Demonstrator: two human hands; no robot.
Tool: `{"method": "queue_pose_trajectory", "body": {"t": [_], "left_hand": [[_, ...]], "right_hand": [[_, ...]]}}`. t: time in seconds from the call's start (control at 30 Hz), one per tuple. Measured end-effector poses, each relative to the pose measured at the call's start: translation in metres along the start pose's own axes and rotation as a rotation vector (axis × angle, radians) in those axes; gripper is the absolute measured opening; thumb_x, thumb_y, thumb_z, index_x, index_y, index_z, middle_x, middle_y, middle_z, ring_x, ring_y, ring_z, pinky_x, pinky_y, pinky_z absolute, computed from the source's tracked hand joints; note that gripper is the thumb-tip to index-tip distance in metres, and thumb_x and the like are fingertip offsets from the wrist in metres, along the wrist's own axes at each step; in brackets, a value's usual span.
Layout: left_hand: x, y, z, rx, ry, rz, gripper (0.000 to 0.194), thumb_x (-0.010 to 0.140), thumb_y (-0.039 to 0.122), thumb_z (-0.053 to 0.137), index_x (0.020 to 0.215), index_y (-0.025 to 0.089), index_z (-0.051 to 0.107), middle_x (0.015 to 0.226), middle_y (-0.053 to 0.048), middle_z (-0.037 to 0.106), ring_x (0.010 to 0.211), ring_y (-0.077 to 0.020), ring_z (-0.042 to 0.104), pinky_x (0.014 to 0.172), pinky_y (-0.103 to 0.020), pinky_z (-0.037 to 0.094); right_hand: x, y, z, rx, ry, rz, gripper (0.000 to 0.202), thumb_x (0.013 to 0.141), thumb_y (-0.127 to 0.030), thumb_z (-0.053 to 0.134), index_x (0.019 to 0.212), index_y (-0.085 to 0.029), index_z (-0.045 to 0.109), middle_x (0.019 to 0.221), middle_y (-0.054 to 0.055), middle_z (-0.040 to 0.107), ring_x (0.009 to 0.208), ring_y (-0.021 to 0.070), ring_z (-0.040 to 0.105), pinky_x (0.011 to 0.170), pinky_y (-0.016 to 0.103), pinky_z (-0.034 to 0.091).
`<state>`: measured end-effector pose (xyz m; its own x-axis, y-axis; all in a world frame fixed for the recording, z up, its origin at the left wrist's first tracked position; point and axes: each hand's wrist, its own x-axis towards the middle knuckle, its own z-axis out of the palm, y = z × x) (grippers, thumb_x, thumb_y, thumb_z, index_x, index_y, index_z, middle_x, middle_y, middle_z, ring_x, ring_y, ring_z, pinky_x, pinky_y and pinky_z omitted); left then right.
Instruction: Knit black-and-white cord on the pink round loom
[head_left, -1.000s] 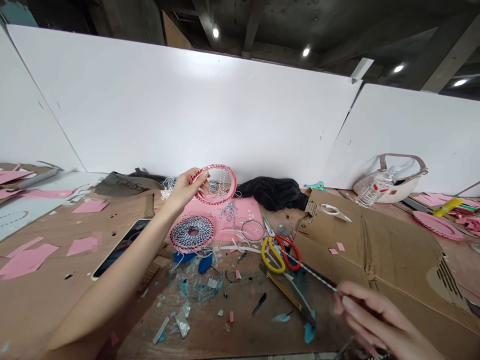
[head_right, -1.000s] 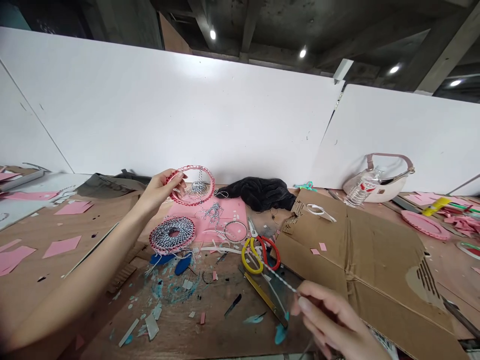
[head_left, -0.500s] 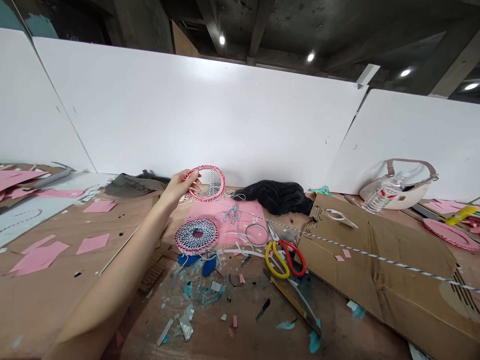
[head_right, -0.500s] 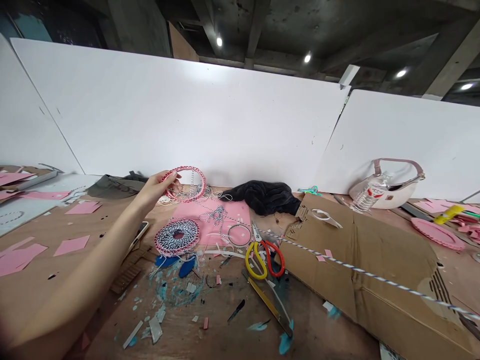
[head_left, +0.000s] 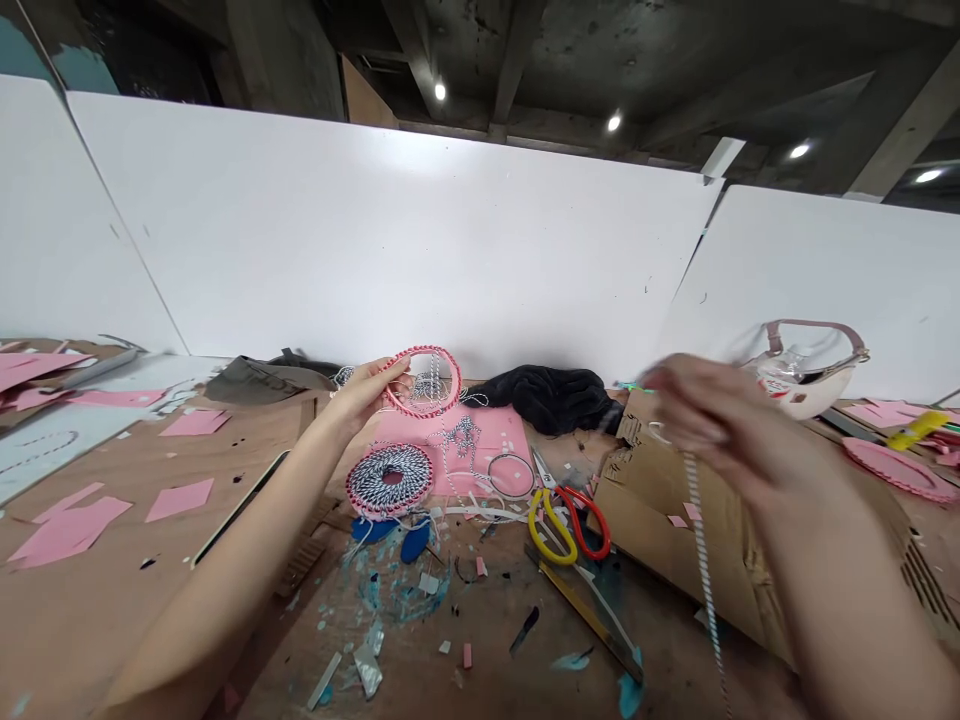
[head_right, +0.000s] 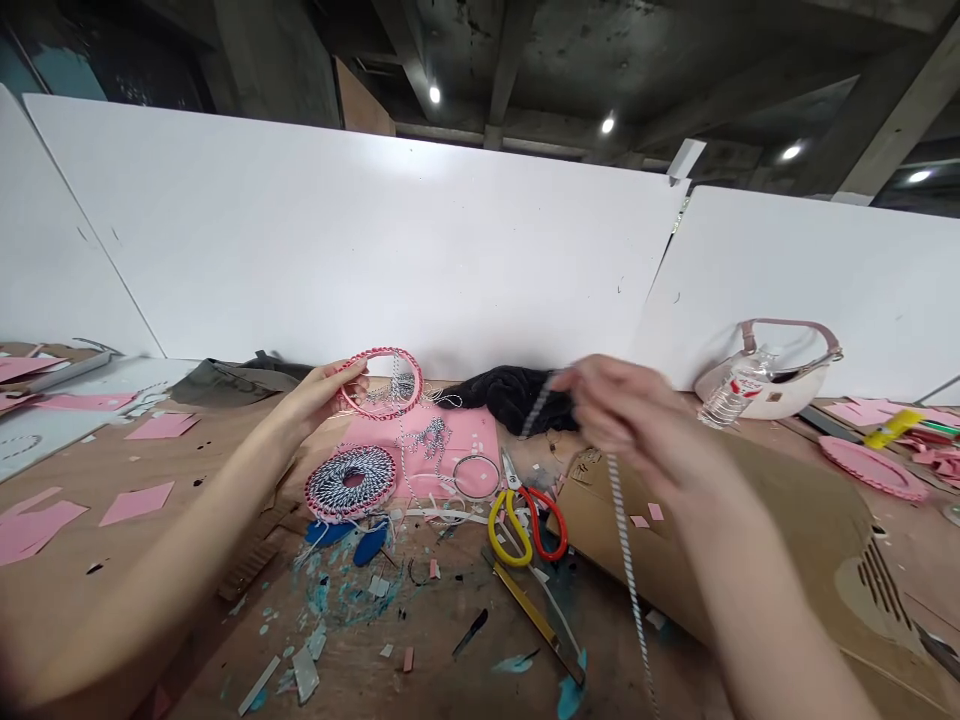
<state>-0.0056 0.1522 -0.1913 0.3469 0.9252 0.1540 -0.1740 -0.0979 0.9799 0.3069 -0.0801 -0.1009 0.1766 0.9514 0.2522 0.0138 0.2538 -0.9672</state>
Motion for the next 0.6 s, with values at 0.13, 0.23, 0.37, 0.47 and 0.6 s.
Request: {"method": "queue_pose_trajectory", "body": {"t": [0.13,0.23,0.37,0.47,0.6], "left_hand": [[-0.017,0.006,0.027,-0.093,-0.066,-0.080,0.021,0.071,0.025,0.081,0.081,0.013,0.068,0.074,-0.009,0.074,0.066,-0.0162,0.069,0.065,-0.026,0.057],[-0.035,0.010,0.046,-0.130,-0.162,-0.122,0.025,0.072,0.032,0.080,0.085,0.013,0.070,0.087,-0.012,0.077,0.085,-0.0230,0.073,0.079,-0.032,0.059],[-0.045,0.011,0.054,-0.104,-0.187,-0.117,0.029,0.063,0.021,0.087,0.087,0.017,0.072,0.090,-0.004,0.078,0.083,-0.0184,0.072,0.075,-0.025,0.057],[-0.041,0.009,0.050,-0.069,-0.223,-0.117,0.028,0.060,0.016,0.088,0.083,0.017,0.071,0.084,-0.002,0.076,0.077,-0.0150,0.070,0.071,-0.023,0.055],[-0.036,0.004,0.046,-0.049,-0.250,-0.097,0.030,0.058,0.014,0.088,0.083,0.018,0.071,0.078,0.001,0.074,0.075,-0.0146,0.068,0.071,-0.024,0.053]], "right_hand": [[0.050,0.042,0.058,-0.153,-0.454,0.089,0.025,0.090,-0.036,0.065,0.092,-0.013,0.074,0.050,-0.008,0.036,0.042,0.0030,0.027,0.042,0.021,0.013],[0.071,0.073,0.089,-0.286,-0.614,0.052,0.022,0.097,-0.025,0.055,0.087,-0.013,0.071,0.050,-0.007,0.038,0.043,0.0046,0.028,0.042,0.021,0.020],[0.080,0.085,0.114,-0.353,-0.587,0.022,0.024,0.098,-0.020,0.051,0.079,-0.012,0.065,0.045,-0.007,0.040,0.042,0.0056,0.032,0.043,0.021,0.025],[0.078,0.082,0.120,-0.366,-0.529,0.017,0.027,0.098,-0.021,0.052,0.075,-0.013,0.061,0.046,-0.008,0.039,0.042,0.0051,0.031,0.043,0.021,0.022],[0.077,0.080,0.120,-0.390,-0.447,-0.007,0.032,0.097,-0.023,0.055,0.067,-0.014,0.055,0.049,-0.007,0.039,0.043,0.0043,0.030,0.042,0.021,0.020]]}}
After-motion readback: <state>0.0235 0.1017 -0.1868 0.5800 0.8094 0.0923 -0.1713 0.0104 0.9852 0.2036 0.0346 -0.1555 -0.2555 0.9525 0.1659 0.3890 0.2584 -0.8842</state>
